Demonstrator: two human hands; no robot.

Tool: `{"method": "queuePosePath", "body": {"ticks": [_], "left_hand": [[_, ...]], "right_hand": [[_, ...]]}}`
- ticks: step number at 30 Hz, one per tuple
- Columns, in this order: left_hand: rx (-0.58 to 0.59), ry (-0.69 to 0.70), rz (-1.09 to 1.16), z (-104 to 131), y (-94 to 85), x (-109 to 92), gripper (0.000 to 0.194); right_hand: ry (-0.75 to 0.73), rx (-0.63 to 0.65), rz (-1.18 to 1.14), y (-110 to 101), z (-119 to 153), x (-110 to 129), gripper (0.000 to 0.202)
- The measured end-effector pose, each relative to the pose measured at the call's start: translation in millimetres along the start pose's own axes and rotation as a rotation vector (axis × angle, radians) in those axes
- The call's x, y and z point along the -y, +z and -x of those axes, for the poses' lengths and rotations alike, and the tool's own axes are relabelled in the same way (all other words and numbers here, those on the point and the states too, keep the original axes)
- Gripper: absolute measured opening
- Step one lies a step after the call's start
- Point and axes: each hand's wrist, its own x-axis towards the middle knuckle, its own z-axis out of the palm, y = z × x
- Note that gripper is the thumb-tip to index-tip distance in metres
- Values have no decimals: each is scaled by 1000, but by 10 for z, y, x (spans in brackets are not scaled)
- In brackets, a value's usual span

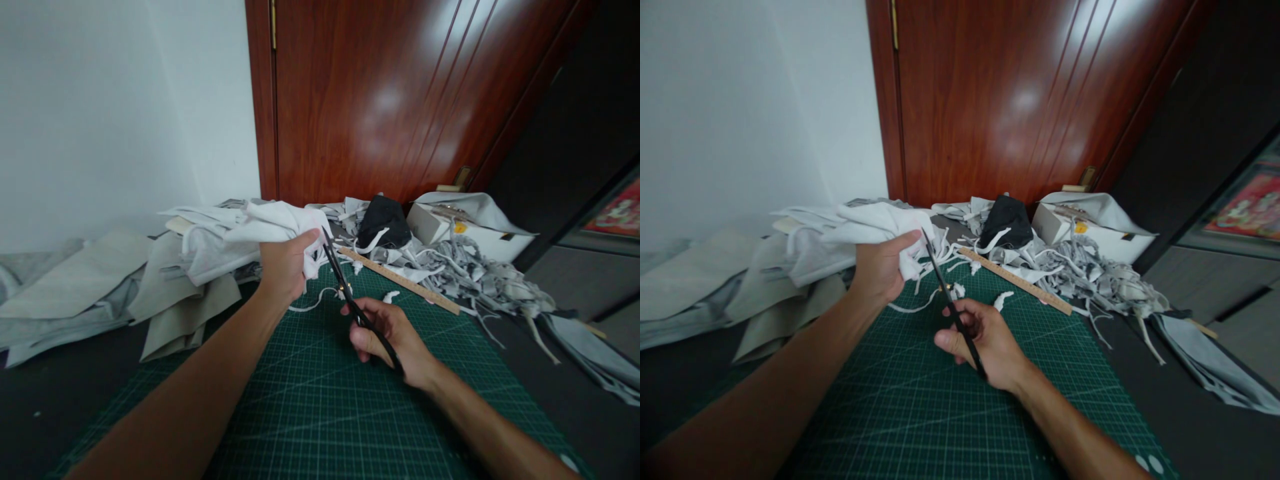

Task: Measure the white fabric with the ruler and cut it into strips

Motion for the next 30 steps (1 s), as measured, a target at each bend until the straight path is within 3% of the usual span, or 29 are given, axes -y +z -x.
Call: {"method": "queuePosePath", "body": {"ticks": [6, 14, 19, 23, 27, 30], "left_hand": [[98, -132, -38, 131, 13, 37, 77], [254, -252, -45, 150, 6, -20, 77], [241, -313, -54, 140, -17, -30, 68], [211, -394, -83, 112, -53, -52, 49], [266, -489, -107, 74, -93, -77, 33], [305, -465, -70, 57, -97, -91, 37]], "right_hand": [[-40, -15, 10, -62, -8, -7, 66], [-40, -11, -6, -72, -6, -15, 68], [-31, -18, -13, -72, -6, -10, 69], [-26, -21, -7, -80, -4, -10, 70], [-39, -3, -7, -87, 2, -31, 71], [-45, 4, -5, -93, 4, -52, 71]]}}
